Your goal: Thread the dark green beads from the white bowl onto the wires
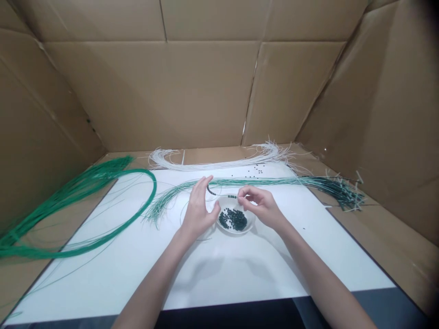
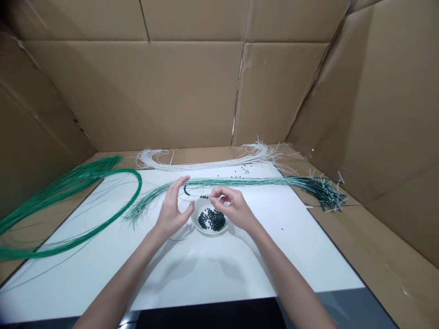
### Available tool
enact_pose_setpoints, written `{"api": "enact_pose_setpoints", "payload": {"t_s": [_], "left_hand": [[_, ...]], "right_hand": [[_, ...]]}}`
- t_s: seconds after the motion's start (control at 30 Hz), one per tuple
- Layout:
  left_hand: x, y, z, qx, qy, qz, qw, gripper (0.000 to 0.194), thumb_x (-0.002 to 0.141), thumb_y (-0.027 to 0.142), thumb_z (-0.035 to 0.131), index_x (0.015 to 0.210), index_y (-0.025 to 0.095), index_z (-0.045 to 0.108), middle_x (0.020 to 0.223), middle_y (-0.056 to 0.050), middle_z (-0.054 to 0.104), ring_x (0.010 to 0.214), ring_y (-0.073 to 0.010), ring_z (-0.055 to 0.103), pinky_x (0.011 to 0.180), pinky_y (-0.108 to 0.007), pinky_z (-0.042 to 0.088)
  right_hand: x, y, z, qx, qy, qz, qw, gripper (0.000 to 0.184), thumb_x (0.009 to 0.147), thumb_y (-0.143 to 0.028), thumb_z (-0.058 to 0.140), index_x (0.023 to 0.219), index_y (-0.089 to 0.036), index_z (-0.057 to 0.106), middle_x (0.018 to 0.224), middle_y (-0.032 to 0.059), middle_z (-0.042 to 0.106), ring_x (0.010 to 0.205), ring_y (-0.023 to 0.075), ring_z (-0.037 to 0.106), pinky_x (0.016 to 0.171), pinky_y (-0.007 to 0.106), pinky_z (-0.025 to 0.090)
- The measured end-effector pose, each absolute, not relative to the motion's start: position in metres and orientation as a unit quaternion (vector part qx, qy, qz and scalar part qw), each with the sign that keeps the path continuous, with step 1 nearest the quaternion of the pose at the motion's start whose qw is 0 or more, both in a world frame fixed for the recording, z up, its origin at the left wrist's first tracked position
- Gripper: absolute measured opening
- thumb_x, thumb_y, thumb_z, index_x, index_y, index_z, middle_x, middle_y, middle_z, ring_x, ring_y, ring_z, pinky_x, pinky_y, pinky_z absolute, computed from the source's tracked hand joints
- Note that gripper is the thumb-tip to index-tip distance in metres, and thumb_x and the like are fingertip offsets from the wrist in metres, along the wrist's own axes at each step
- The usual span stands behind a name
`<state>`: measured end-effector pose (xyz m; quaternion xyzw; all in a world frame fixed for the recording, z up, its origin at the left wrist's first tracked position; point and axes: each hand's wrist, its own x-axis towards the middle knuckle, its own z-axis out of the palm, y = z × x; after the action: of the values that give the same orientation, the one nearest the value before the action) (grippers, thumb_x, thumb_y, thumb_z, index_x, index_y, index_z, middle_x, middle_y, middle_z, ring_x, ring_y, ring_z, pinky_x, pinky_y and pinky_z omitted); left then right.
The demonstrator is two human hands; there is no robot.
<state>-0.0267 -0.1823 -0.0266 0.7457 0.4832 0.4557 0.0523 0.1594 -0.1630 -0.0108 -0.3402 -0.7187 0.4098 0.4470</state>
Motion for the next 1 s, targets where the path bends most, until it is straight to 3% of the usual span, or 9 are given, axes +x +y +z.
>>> {"api": "enact_pose_setpoints", "payload": {"t_s": [0.13, 0.27, 0.33, 0.47, 0.6, 0.8, 1.0], "left_hand": [[-0.030, -0.178, -0.030, 0.694, 0.514, 0.493, 0.105, 0.056, 0.071, 0.016, 0.051, 0.124, 0.018, 0.031, 0.127, -0.011, 0.041, 0.119, -0.0224, 0.038, 0.098, -0.043, 0.033], [-0.033, -0.177, -0.027, 0.737, 0.455, 0.479, 0.142, 0.021, 0.078, 0.018, 0.046, 0.097, 0.019, 0.053, 0.107, -0.005, 0.059, 0.115, -0.0187, 0.044, 0.101, -0.042, 0.029], [-0.033, -0.178, -0.025, 0.750, 0.434, 0.476, 0.148, 0.013, 0.081, 0.019, 0.044, 0.085, 0.019, 0.056, 0.092, -0.003, 0.064, 0.106, -0.0168, 0.051, 0.103, -0.043, 0.026], [-0.030, -0.182, -0.022, 0.740, 0.426, 0.493, 0.168, 0.012, 0.082, 0.023, 0.043, 0.082, 0.018, 0.054, 0.077, -0.001, 0.064, 0.083, -0.0141, 0.059, 0.100, -0.040, 0.030], [-0.029, -0.186, -0.020, 0.727, 0.438, 0.491, 0.196, 0.017, 0.083, 0.025, 0.041, 0.079, 0.018, 0.056, 0.078, -0.002, 0.062, 0.078, -0.0139, 0.057, 0.077, -0.029, 0.043], [-0.028, -0.187, -0.018, 0.713, 0.461, 0.495, 0.184, 0.015, 0.081, 0.023, 0.043, 0.074, 0.016, 0.055, 0.071, -0.001, 0.058, 0.061, -0.0101, 0.047, 0.061, -0.022, 0.038], [-0.025, -0.186, -0.022, 0.699, 0.484, 0.522, 0.068, 0.010, 0.073, 0.016, 0.047, 0.064, 0.016, 0.051, 0.056, 0.003, 0.044, 0.054, -0.0093, 0.040, 0.057, -0.022, 0.034]], "right_hand": [[0.162, -0.160, -0.011, -0.315, -0.669, 0.489, 0.463, 0.014, 0.072, -0.029, 0.059, 0.069, -0.016, 0.053, 0.064, -0.0009, 0.051, 0.053, 0.0082, 0.048, 0.048, 0.022, 0.043], [0.164, -0.155, -0.013, -0.305, -0.635, 0.526, 0.477, 0.013, 0.072, -0.028, 0.060, 0.070, -0.016, 0.054, 0.057, -0.0024, 0.052, 0.048, 0.0081, 0.046, 0.048, 0.023, 0.040], [0.166, -0.151, -0.016, -0.308, -0.618, 0.533, 0.489, 0.013, 0.072, -0.027, 0.060, 0.070, -0.016, 0.054, 0.055, -0.0028, 0.052, 0.047, 0.0083, 0.046, 0.048, 0.024, 0.040], [0.167, -0.145, -0.021, -0.310, -0.596, 0.539, 0.509, 0.012, 0.072, -0.026, 0.060, 0.068, -0.016, 0.054, 0.055, -0.0030, 0.052, 0.048, 0.0079, 0.046, 0.047, 0.023, 0.038], [0.168, -0.143, -0.023, -0.320, -0.591, 0.535, 0.512, 0.011, 0.071, -0.025, 0.060, 0.068, -0.015, 0.055, 0.055, -0.0028, 0.052, 0.048, 0.0075, 0.046, 0.047, 0.022, 0.037], [0.166, -0.145, -0.021, -0.331, -0.600, 0.526, 0.503, 0.012, 0.071, -0.025, 0.060, 0.065, -0.016, 0.055, 0.054, -0.0030, 0.052, 0.046, 0.0074, 0.046, 0.048, 0.023, 0.037], [0.163, -0.146, -0.019, -0.338, -0.603, 0.530, 0.491, 0.012, 0.070, -0.026, 0.061, 0.067, -0.016, 0.056, 0.053, -0.0031, 0.052, 0.046, 0.0079, 0.046, 0.048, 0.023, 0.038]]}}
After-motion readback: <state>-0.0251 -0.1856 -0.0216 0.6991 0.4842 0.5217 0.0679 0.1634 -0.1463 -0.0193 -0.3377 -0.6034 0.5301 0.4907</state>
